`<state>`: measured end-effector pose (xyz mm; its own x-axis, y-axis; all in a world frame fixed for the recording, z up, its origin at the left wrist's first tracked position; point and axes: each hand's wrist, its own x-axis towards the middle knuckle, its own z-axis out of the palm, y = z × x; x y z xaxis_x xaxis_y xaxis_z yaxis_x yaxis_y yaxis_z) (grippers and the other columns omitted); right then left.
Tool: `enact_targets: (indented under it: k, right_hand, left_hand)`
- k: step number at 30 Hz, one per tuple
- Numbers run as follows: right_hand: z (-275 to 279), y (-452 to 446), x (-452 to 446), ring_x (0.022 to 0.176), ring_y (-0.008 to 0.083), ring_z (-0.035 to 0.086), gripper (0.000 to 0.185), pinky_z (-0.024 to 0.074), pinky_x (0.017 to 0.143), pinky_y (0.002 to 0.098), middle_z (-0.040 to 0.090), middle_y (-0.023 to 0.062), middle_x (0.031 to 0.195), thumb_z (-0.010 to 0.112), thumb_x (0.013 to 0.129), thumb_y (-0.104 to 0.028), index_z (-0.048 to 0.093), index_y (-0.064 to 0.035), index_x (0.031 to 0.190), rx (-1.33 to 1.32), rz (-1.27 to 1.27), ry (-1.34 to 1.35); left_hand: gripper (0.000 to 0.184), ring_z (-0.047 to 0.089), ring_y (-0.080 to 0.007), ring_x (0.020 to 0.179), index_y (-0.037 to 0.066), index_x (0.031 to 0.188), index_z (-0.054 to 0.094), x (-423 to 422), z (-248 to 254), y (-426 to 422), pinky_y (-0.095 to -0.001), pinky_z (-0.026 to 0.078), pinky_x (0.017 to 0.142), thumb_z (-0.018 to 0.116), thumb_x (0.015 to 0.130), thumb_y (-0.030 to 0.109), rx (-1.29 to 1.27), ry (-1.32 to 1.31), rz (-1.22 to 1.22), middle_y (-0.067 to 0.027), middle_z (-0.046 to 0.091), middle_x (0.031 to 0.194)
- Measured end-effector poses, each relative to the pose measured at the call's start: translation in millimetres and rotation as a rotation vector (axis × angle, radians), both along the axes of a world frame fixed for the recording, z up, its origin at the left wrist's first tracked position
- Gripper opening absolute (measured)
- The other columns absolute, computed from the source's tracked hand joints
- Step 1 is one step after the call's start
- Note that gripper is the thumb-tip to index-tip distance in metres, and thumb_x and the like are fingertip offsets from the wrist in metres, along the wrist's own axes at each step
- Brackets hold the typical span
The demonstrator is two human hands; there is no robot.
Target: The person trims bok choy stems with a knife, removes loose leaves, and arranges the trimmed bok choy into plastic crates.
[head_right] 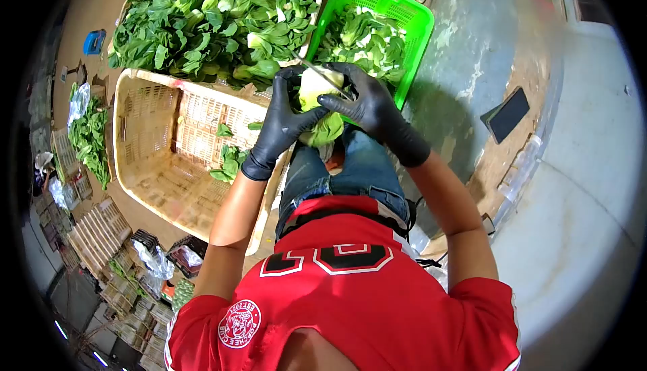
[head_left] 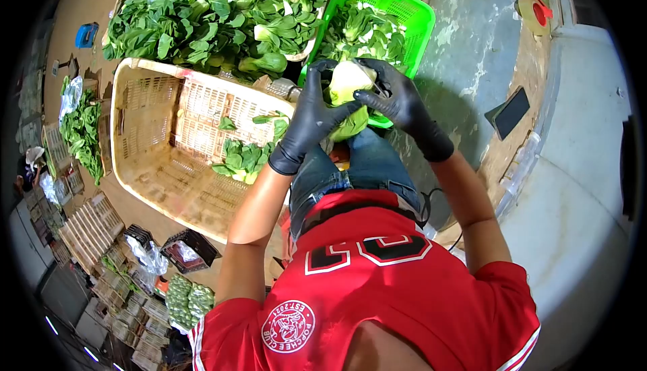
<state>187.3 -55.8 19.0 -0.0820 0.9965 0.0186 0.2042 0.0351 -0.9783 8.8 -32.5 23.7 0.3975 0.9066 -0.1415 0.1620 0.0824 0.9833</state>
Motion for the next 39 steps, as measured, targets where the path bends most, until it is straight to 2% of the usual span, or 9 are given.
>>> enact_targets:
  k: [3,5,11,18,21,24,28,32,39]
  right_hand:
    - [9.8,0.6,-4.9,0.085,0.0153,0.055,0.042,0.0438,0.078,0.0287,0.061,0.0107,0.092,0.070,0.077,-0.017,0.053,0.0020,0.110,-0.023,-0.085,0.069]
    - [27.6,0.6,0.9,0.071,0.0085,0.051,0.034,0.0429,0.063,0.0245,0.058,0.0008,0.082,0.067,0.079,-0.015,0.056,0.0008,0.106,-0.327,-0.056,0.243]
    - [15.7,-3.4,7.0,0.067,0.0049,0.048,0.027,0.0412,0.058,0.0232,0.056,-0.0019,0.075,0.067,0.079,-0.016,0.058,0.0012,0.098,-0.391,0.038,0.183]
    - [17.9,1.6,43.1,0.059,0.0103,0.051,0.017,0.0423,0.055,0.0270,0.058,0.0039,0.074,0.061,0.083,-0.019,0.057,-0.0045,0.090,-0.640,0.114,0.545]
    - [15.9,12.6,57.8,0.067,0.0151,0.057,0.025,0.0459,0.065,0.0264,0.061,0.0047,0.081,0.064,0.080,-0.021,0.059,-0.0013,0.094,0.039,0.087,-0.605]
    - [15.8,7.6,54.0,0.079,0.0226,0.061,0.048,0.0472,0.073,0.0315,0.061,0.0129,0.088,0.069,0.076,-0.026,0.052,0.0010,0.112,-0.006,-0.019,-0.388]
    - [30.2,-6.1,7.6,0.081,0.0188,0.059,0.039,0.0456,0.075,0.0318,0.061,0.0129,0.090,0.070,0.075,-0.023,0.056,-0.0015,0.104,0.054,0.091,-0.218]
    - [27.4,1.8,14.3,0.072,0.0163,0.054,0.034,0.0429,0.067,0.0292,0.058,0.0090,0.080,0.068,0.076,-0.025,0.056,0.0003,0.094,-0.255,0.243,-0.056]
    - [12.6,3.9,52.2,0.068,0.0198,0.056,0.030,0.0441,0.065,0.0327,0.058,0.0149,0.077,0.061,0.077,-0.013,0.054,0.0017,0.102,-0.090,0.271,-0.253]
  left_hand:
    - [0.077,0.051,-0.0220,0.103,0.002,0.122,0.032,-2.0,9.7,-0.4,-0.0345,0.042,0.089,0.079,0.066,0.022,0.099,-0.004,-0.024,-0.0152,0.049,0.111]
    - [0.066,0.051,-0.0201,0.103,-0.002,0.121,0.038,-6.1,11.2,1.3,-0.0330,0.043,0.088,0.075,0.071,0.020,-0.121,-0.235,-0.013,-0.0142,0.051,0.111]
    - [0.043,0.058,-0.0168,0.094,-0.002,0.116,0.048,-20.2,18.9,-6.9,-0.0307,0.047,0.084,0.058,0.084,0.025,-0.869,-0.499,-0.101,-0.0102,0.058,0.105]
    - [0.055,0.054,-0.0196,0.104,-0.002,0.126,0.039,-27.4,13.7,-14.9,-0.0319,0.043,0.089,0.059,0.082,0.023,-0.753,-0.652,-0.321,-0.0119,0.053,0.116]
    - [0.058,0.048,-0.0206,0.113,0.000,0.132,0.033,-25.4,10.9,-15.0,-0.0334,0.038,0.095,0.057,0.085,0.024,-0.618,-0.517,-0.265,-0.0124,0.048,0.124]
    - [0.055,0.046,-0.0198,0.113,0.000,0.131,0.034,-17.6,23.2,-8.7,-0.0310,0.036,0.095,0.054,0.088,0.028,-0.519,-0.384,-0.182,-0.0123,0.047,0.124]
    - [0.054,0.044,-0.0192,0.113,-0.002,0.129,0.035,-9.4,21.9,-12.9,-0.0295,0.034,0.096,0.053,0.089,0.030,-0.355,-0.255,-0.160,-0.0132,0.047,0.122]
    - [0.054,0.047,-0.0189,0.108,-0.003,0.126,0.037,-12.8,18.9,-7.5,-0.0303,0.037,0.092,0.053,0.089,0.032,-0.241,-0.148,-0.254,-0.0148,0.050,0.116]
    - [0.056,0.051,-0.0185,0.105,-0.006,0.123,0.043,-17.9,13.2,0.8,-0.0296,0.038,0.093,0.054,0.088,0.035,-0.385,-0.223,-0.293,-0.0146,0.055,0.114]
